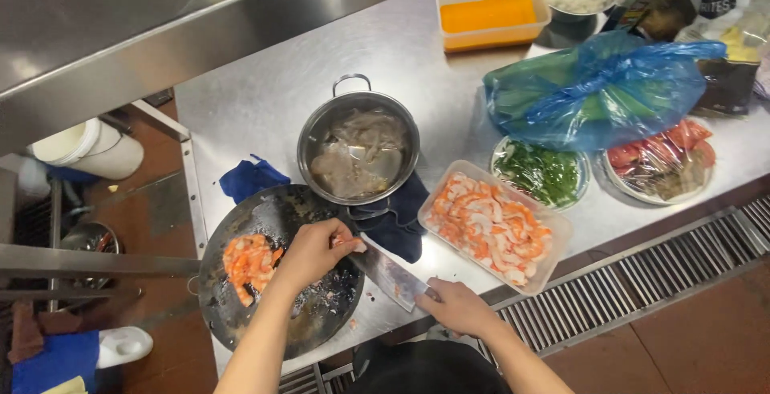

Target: The person chops raw shrimp on a round wooden cutting board using a large cleaver. They repeatedly slice the shrimp into smaller pieces and occasionally transfer them into a metal bowl. The task is performed in a commercial kitchen setting with other ingredients visible nearby.

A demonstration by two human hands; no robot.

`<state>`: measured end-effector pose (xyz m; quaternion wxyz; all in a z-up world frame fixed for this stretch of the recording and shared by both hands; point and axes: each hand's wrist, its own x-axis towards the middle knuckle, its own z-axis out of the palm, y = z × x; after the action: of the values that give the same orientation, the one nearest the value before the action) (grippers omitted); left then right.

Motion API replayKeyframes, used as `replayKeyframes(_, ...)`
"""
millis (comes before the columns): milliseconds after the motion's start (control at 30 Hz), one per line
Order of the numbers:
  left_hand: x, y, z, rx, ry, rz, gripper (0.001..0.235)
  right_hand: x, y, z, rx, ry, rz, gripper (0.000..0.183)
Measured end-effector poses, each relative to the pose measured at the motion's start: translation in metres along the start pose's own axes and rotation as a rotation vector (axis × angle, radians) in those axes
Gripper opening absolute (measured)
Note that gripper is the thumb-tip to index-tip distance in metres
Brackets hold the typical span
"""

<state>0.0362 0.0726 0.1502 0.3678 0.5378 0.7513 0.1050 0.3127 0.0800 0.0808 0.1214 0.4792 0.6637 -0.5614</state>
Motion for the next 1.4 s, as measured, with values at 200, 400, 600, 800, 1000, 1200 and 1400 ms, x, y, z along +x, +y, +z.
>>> replayKeyframes(200, 0.019, 0.09, 0.056, -0.285, -0.007, 0.186, 0.016, 0.0, -0.001, 0.006, 0.064, 0.002, 0.012, 0.037)
replayKeyframes(400, 0.039, 0.09, 0.126, -0.155, -0.088, 0.424, 0.048, 0.014, 0.015, 0.011, 0.012, 0.055, 0.015, 0.035)
replayKeyframes(600, 0.01, 0.001, 0.114, -0.207, 0.18, 0.325, 0.024, 0.006, 0.001, 0.002, 0.0, -0.02, 0.012, 0.041)
replayKeyframes(800, -0.054, -0.125, 0.066, -0.237, 0.876, -0.038, 0.017, 0.027, -0.021, 0.015, -0.112, 0.03, 0.069, 0.04)
replayKeyframes(1000, -0.071, -0.217, 0.056, -0.259, 0.854, -0.715, 0.042, 0.03, -0.04, 0.022, -0.086, 0.04, 0.113, 0.042)
replayKeyframes(1200, -0.077, -0.202, 0.049, -0.1, 0.813, -0.649, 0.021, 0.04, -0.043, 0.027, -0.184, 0.054, 0.095, 0.041)
replayKeyframes(1400, -0.078, -0.126, 0.058, -0.138, 0.928, -0.384, 0.017, 0.032, -0.047, 0.028, -0.074, 0.067, 0.11, 0.04)
